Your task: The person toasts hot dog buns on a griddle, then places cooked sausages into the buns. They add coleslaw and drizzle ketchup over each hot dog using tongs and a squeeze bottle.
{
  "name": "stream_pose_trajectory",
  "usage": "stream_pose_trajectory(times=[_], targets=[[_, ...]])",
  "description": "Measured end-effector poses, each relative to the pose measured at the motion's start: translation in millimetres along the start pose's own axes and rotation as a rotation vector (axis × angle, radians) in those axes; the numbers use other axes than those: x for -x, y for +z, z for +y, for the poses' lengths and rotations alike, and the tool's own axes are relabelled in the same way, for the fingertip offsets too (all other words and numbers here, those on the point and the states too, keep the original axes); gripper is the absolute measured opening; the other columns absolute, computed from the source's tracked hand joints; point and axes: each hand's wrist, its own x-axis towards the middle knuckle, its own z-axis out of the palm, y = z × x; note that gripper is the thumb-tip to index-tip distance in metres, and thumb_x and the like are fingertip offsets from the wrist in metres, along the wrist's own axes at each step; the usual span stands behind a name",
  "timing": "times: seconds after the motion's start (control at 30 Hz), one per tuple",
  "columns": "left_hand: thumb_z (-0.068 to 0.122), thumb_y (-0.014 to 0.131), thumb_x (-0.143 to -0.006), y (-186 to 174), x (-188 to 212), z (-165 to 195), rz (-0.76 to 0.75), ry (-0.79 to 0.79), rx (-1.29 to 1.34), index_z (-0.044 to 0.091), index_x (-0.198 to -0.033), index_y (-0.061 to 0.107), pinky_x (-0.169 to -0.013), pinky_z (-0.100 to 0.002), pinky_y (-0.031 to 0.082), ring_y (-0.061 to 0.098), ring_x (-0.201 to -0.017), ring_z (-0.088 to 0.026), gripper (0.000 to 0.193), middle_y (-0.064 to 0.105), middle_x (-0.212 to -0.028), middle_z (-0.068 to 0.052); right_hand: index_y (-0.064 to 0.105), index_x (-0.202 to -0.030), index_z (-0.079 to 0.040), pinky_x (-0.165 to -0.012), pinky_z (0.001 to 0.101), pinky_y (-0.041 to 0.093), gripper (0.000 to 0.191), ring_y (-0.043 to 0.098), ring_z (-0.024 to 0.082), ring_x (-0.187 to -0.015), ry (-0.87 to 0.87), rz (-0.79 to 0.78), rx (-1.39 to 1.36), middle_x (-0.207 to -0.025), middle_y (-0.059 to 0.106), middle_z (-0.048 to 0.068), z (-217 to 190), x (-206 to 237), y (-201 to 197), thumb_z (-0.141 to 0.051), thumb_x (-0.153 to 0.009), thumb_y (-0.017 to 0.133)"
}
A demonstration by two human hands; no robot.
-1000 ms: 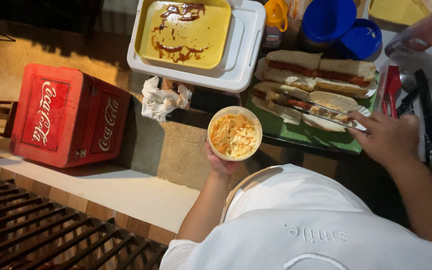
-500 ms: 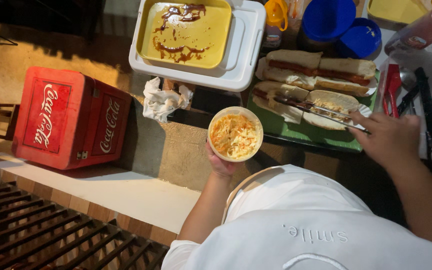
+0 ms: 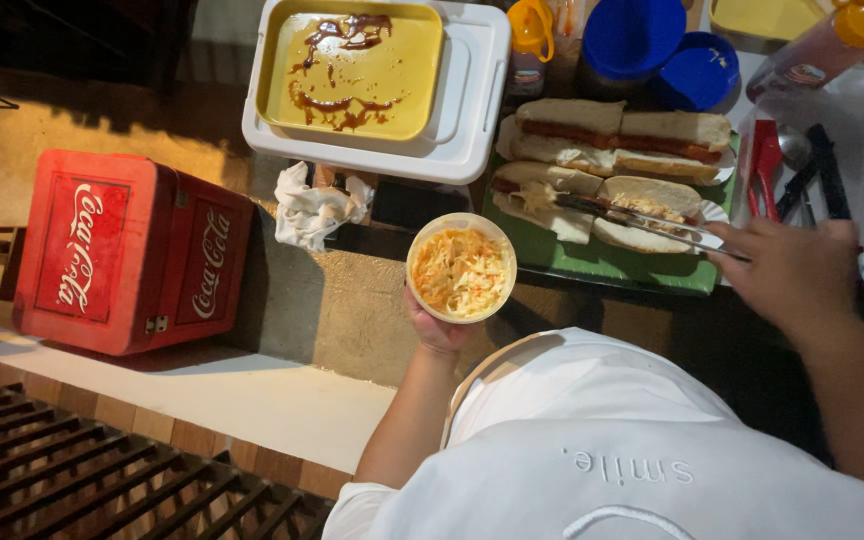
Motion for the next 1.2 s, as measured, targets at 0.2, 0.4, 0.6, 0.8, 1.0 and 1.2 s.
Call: stream_pose_trajectory(times=[0.2,0.4,0.6,0.8,1.0,1.2], targets=[[0.067,0.033,-0.102,0,-2,-1,-0.039,0.007,-0.034,0.015,-0.159,0.039,-0.117,-0.057,0.043,0.046,-0.145,-0.038,0.078,0.045,-0.159,-0.015,0.069,-0.138,-0.042,-0.091,0.0405,0.040,0.045,0.066,0.009,-0.088,0.022,0.034,0.036,-0.106,0.073,-0.012,12,16,-9,-0.062,-0.098,0.061],[0.069,0.032,-0.101,-1,-1,0,-0.038,-0.009,-0.019,0.015,-0.160,0.038,-0.118,-0.057,0.043,0.046,-0.145,-0.038,0.079,0.044,-0.160,-0.014,0.072,-0.137,-0.039,-0.097,0.0437,0.044,0.045,0.065,0.012,-0.084,-0.007,0.071,-0.008,-0.106,0.073,-0.009,-22,-12,-14,-0.058,-0.098,0.063],[0.066,0.033,-0.102,-2,2,2,-0.056,-0.010,-0.048,0.014,-0.160,0.040,-0.117,-0.057,0.043,0.046,-0.145,-0.039,0.078,0.045,-0.160,-0.016,0.073,-0.136,-0.035,-0.092,0.0436,0.044,0.040,0.067,0.014,-0.086,-0.036,0.207,-0.267,-0.099,0.072,-0.009,-48,-33,-18,-0.052,-0.101,0.066],[0.066,0.033,-0.102,-1,0,2,-0.080,-0.034,-0.010,0.014,-0.159,0.040,-0.117,-0.057,0.044,0.047,-0.144,-0.039,0.078,0.045,-0.160,-0.016,0.075,-0.132,-0.035,-0.089,0.0445,0.043,0.044,0.067,0.014,-0.080,0.002,0.104,-0.119,-0.102,0.074,-0.009,-12,-15,-23,-0.055,-0.094,0.068],[0.067,0.035,-0.101,2,1,-1,-0.083,-0.031,0.002,0.014,-0.159,0.040,-0.117,-0.057,0.044,0.047,-0.145,-0.039,0.078,0.045,-0.160,-0.016,0.075,-0.132,-0.033,-0.091,0.0468,0.043,0.041,0.065,0.015,-0.081,-0.062,0.244,-0.234,-0.105,0.074,-0.007,-33,-24,-14,-0.049,-0.095,0.069],[0.067,0.036,-0.101,5,2,-6,-0.084,-0.041,0.001,0.014,-0.159,0.040,-0.117,-0.058,0.044,0.047,-0.145,-0.039,0.079,0.044,-0.160,-0.015,0.076,-0.126,-0.029,-0.086,0.0433,0.042,0.032,0.065,0.016,-0.083,-0.051,0.288,-0.315,-0.100,0.072,-0.008,-44,-35,-19,-0.047,-0.099,0.071]])
